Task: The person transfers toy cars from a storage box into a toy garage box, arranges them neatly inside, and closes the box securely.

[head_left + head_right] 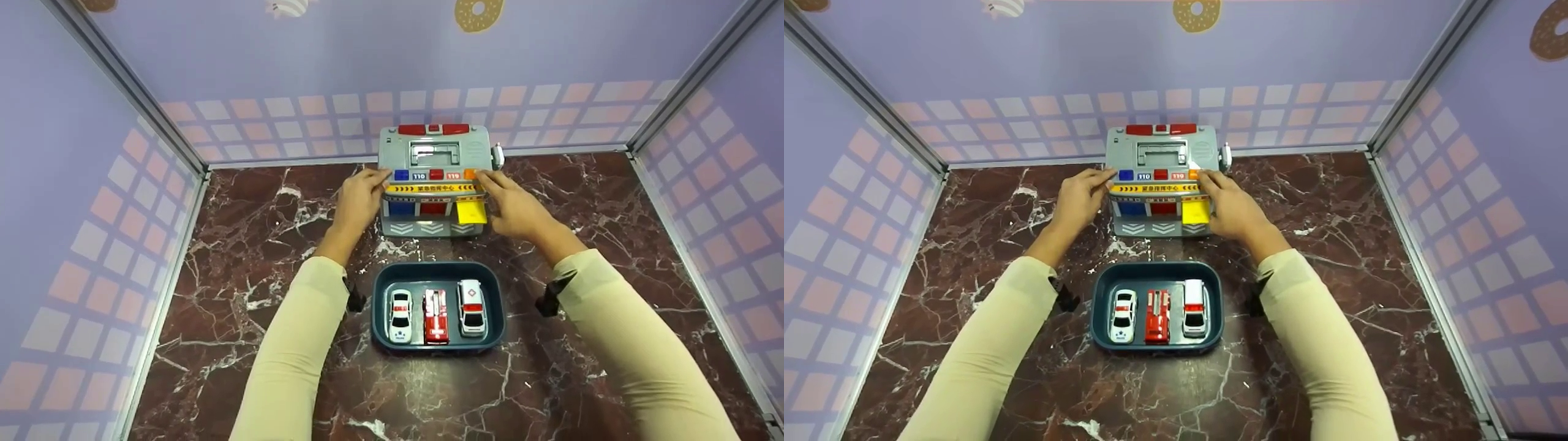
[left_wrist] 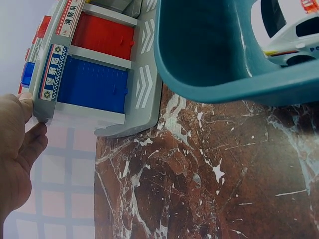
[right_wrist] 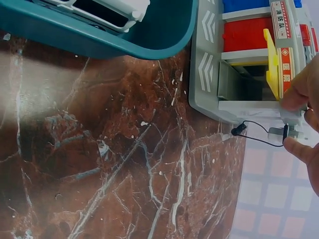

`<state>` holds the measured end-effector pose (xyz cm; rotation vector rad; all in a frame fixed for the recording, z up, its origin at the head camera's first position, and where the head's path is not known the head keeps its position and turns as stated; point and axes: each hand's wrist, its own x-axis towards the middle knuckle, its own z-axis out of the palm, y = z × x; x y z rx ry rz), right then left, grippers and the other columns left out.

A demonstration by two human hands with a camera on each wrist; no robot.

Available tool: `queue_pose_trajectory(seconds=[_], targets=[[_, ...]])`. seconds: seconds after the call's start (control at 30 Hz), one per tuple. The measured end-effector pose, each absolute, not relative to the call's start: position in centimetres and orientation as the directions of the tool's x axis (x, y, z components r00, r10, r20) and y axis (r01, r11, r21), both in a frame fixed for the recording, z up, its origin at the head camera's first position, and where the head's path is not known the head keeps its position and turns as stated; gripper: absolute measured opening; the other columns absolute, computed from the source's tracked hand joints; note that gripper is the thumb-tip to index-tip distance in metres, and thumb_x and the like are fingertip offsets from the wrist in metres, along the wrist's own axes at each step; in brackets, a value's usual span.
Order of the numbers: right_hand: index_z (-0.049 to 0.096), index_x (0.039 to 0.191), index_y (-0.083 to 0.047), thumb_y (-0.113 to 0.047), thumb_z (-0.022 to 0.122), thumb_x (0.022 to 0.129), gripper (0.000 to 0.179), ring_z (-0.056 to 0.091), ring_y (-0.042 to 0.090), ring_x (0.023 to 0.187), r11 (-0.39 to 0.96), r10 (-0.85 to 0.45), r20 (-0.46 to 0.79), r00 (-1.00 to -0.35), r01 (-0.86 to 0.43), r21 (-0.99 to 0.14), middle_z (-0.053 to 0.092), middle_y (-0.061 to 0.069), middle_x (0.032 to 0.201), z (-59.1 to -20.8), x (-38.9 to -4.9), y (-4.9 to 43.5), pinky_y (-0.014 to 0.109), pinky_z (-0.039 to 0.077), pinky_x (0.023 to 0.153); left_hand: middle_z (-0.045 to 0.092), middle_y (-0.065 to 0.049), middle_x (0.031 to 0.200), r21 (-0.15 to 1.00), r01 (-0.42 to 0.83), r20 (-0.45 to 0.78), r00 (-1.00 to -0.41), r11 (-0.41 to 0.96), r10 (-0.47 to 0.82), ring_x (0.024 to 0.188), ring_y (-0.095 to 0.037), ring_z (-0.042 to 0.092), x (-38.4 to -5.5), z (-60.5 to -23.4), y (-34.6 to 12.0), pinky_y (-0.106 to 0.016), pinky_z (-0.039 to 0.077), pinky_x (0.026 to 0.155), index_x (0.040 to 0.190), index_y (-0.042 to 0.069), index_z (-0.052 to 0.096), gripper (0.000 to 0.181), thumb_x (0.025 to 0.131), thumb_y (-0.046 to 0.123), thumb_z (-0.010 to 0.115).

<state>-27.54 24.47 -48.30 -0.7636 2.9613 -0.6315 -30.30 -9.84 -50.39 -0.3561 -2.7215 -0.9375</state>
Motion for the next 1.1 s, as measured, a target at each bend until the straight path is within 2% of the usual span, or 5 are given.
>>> queue_pose_trajectory(seconds=[0.2,0.37,0.63,0.9,1.1], targets=[[0.030,0.174,-0.006,-0.008,0.067,0.095,0.088,0.053,0.050,0.147,0.799,-0.474,0.076,-0.877,-0.465,-0.382,0.033,0.024,0.178,-48.1,-26.7,24.9,0.065,0.050,0.120,0.078,-0.007,0.139,0.567,0.289,0.282,-0.948,0.772,0.147,0.130,-0.033,0.075,-30.5,-50.3,-9.8,-0.047,0.060,0.115,0.141,0.019,0.075,0.031,0.111,0.024,0.068],[0.037,0.172,-0.009,-0.022,0.070,0.101,0.079,0.046,0.050,0.155,0.788,-0.483,0.156,-0.862,-0.505,-0.353,0.039,0.023,0.175,-48.0,-25.6,25.2,0.069,0.042,0.128,0.078,-0.006,0.139,0.575,0.282,0.281,-0.950,0.768,0.138,0.129,-0.032,0.075,-30.6,-50.2,-9.8,-0.047,0.061,0.113,0.141,0.020,0.076,0.031,0.111,0.025,0.069],[0.053,0.164,-0.015,-0.038,0.077,0.100,0.072,0.057,0.050,0.146,0.773,-0.514,0.251,-0.820,-0.569,-0.279,0.054,0.021,0.165,-48.3,-23.5,25.5,0.074,0.045,0.122,0.079,-0.009,0.137,0.561,0.311,0.311,-0.938,0.767,0.153,0.128,-0.033,0.075,-30.5,-50.4,-10.0,-0.046,0.060,0.115,0.140,0.017,0.076,0.030,0.111,0.022,0.068],[0.062,0.158,-0.016,-0.046,0.077,0.100,0.067,0.063,0.045,0.140,0.769,-0.558,0.249,-0.792,-0.606,-0.205,0.062,0.021,0.158,-48.2,-21.1,25.4,0.071,0.047,0.120,0.079,-0.008,0.137,0.564,0.294,0.299,-0.944,0.772,0.142,0.129,-0.034,0.075,-30.4,-50.5,-10.0,-0.047,0.060,0.115,0.141,0.018,0.076,0.030,0.111,0.022,0.068],[0.069,0.151,-0.018,-0.051,0.077,0.100,0.061,0.068,0.042,0.134,0.729,-0.616,0.264,-0.742,-0.664,-0.166,0.068,0.020,0.150,-49.0,-19.6,25.6,0.070,0.052,0.114,0.079,-0.009,0.138,0.575,0.287,0.293,-0.947,0.766,0.135,0.128,-0.034,0.076,-30.4,-50.4,-9.9,-0.047,0.060,0.115,0.140,0.018,0.076,0.031,0.111,0.022,0.069]])
